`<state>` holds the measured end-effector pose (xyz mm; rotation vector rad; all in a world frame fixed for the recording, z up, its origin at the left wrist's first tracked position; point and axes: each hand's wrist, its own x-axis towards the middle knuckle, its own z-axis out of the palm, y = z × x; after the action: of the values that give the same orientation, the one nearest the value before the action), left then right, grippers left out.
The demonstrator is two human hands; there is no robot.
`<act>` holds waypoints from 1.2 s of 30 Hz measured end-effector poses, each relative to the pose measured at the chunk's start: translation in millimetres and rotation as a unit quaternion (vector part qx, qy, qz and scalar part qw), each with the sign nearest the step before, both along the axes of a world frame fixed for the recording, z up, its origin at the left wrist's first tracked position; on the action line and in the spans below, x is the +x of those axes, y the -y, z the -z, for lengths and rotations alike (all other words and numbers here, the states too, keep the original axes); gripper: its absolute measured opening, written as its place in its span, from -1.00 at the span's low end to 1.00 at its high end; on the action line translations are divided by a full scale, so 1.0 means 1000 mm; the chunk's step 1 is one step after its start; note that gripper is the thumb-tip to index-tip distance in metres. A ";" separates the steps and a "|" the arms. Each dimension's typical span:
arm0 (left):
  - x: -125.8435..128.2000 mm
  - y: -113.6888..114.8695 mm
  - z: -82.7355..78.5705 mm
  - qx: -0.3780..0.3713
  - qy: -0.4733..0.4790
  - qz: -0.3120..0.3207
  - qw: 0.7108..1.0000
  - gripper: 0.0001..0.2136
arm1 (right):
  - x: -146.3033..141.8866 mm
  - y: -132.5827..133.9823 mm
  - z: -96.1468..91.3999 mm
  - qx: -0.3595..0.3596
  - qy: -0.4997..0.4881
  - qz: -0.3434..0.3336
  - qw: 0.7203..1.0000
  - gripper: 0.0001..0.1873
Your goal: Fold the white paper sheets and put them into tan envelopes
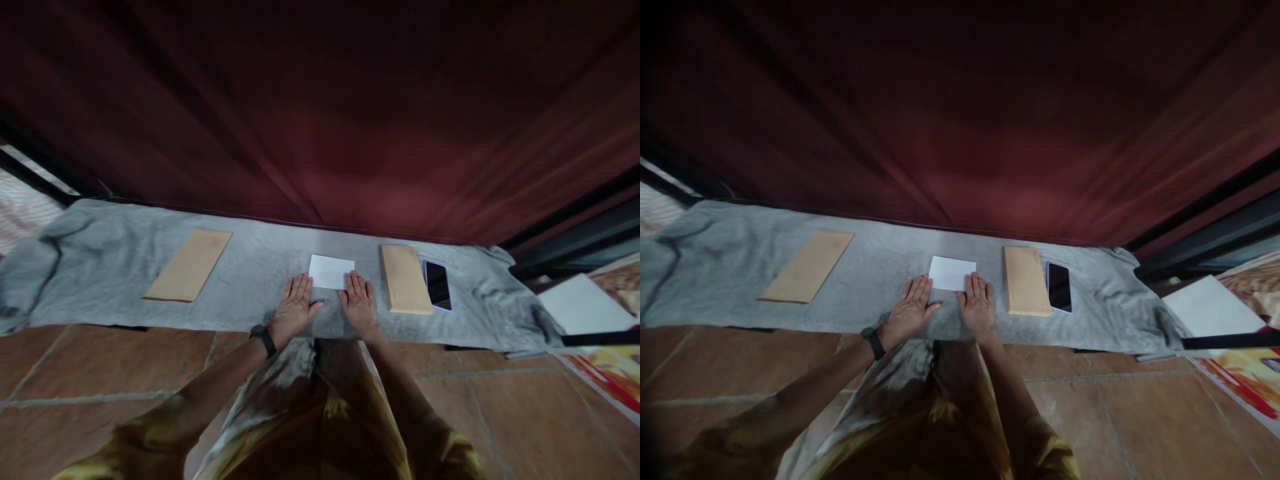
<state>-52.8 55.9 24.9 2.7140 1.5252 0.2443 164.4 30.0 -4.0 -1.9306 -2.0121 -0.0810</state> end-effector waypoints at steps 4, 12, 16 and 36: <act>0.021 -0.018 -0.009 0.015 0.019 -0.007 1.000 -0.39 | 0.000 0.000 -0.002 -0.005 0.003 0.003 1.000 -0.39; 0.052 -0.060 0.003 -0.012 0.018 -0.027 0.999 -0.37 | 0.000 -0.001 -0.003 -0.010 0.007 0.007 1.000 -0.40; 0.050 -0.064 0.012 -0.006 0.021 -0.027 0.999 -0.35 | -0.001 -0.001 -0.002 -0.010 0.004 0.005 1.000 -0.40; 0.048 -0.065 0.019 -0.007 0.016 -0.039 0.999 -0.43 | -0.046 -0.066 -0.018 -0.054 -0.036 -0.054 0.996 -0.45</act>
<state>-5.0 121.0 5.6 2.6306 1.6201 0.2761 118.5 96.2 13.9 -1.8551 -2.1082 0.1239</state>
